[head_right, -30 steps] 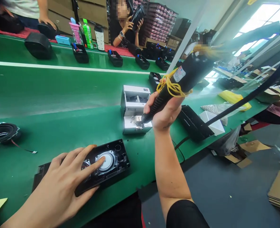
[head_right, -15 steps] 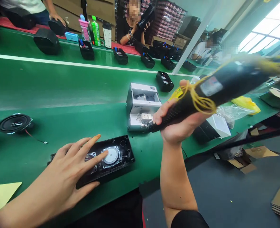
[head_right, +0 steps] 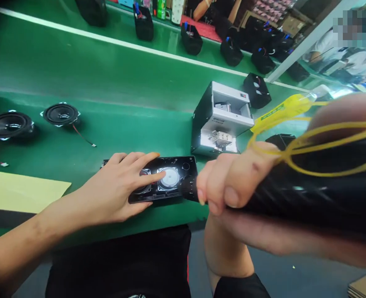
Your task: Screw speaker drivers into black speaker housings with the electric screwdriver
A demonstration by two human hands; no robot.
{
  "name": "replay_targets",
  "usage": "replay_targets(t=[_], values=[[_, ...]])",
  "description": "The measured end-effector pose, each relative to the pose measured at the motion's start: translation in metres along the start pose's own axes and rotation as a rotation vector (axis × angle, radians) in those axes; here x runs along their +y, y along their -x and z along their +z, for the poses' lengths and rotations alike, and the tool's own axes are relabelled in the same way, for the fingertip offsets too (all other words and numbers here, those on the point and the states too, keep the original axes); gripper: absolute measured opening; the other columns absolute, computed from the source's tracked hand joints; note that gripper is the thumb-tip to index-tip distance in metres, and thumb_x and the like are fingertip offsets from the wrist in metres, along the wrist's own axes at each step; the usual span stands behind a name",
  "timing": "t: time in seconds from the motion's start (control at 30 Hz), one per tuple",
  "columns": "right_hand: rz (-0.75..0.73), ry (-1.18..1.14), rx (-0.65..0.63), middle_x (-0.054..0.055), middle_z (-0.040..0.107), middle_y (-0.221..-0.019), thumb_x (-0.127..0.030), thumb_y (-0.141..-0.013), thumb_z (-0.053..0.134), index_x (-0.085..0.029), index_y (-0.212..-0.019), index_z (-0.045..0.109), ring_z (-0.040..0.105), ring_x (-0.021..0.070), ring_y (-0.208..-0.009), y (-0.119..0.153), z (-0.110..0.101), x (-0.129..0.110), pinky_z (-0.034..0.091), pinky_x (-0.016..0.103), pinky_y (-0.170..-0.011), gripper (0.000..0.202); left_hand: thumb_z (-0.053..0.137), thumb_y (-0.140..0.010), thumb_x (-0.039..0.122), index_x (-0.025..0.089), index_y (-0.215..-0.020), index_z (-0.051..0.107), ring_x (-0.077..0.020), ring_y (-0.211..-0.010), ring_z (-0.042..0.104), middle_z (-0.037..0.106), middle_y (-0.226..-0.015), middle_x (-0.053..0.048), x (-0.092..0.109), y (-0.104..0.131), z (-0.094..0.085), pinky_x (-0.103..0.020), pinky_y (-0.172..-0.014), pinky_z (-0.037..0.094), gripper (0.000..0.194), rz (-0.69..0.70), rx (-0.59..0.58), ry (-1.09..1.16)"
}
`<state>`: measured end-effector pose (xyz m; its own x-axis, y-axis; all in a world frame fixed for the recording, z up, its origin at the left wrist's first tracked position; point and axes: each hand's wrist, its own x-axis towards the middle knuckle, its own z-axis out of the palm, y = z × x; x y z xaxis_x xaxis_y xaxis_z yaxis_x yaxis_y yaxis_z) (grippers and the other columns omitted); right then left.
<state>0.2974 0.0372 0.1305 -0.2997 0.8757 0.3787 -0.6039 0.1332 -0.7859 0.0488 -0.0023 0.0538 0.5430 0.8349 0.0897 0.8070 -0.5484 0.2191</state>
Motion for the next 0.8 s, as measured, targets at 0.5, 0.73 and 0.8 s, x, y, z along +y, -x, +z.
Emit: replay_targets(t=[0.5,0.73,0.8], values=[[-0.124,0.267,0.005,-0.004,0.052,-0.060,-0.068,-0.098,0.072,-0.018,-0.073,0.073,0.050,0.0111,-0.041,0.004,0.018,0.061,0.049,0.029,-0.039,0.056,0.070,-0.093,0.052,0.035,-0.149,0.064,-0.0421,-0.136,0.056,0.045,-0.170,-0.016,0.002,-0.002,-0.004,-0.058,-0.101,0.045,0.060,-0.015,-0.043,-0.003],[-0.132,0.291,-0.031,-0.005,0.051,-0.062,-0.072,-0.093,0.075,-0.018,-0.073,0.071,0.049,0.0098,-0.041,0.000,0.015,0.066,0.048,0.028,-0.040,0.058,0.071,-0.091,0.054,0.035,-0.148,0.064,-0.0418,-0.133,0.057,0.046,-0.169,-0.016,0.002,-0.004,-0.005,-0.057,-0.099,0.044,0.060,-0.009,-0.042,-0.011],[-0.104,0.278,-0.037,-0.005,0.052,-0.061,-0.075,-0.094,0.072,-0.018,-0.073,0.070,0.049,0.0105,-0.041,0.000,0.015,0.067,0.048,0.028,-0.040,0.060,0.070,-0.092,0.054,0.035,-0.149,0.063,-0.0417,-0.134,0.056,0.045,-0.170,-0.015,0.002,-0.003,-0.005,-0.056,-0.099,0.044,0.060,-0.010,-0.039,-0.011]])
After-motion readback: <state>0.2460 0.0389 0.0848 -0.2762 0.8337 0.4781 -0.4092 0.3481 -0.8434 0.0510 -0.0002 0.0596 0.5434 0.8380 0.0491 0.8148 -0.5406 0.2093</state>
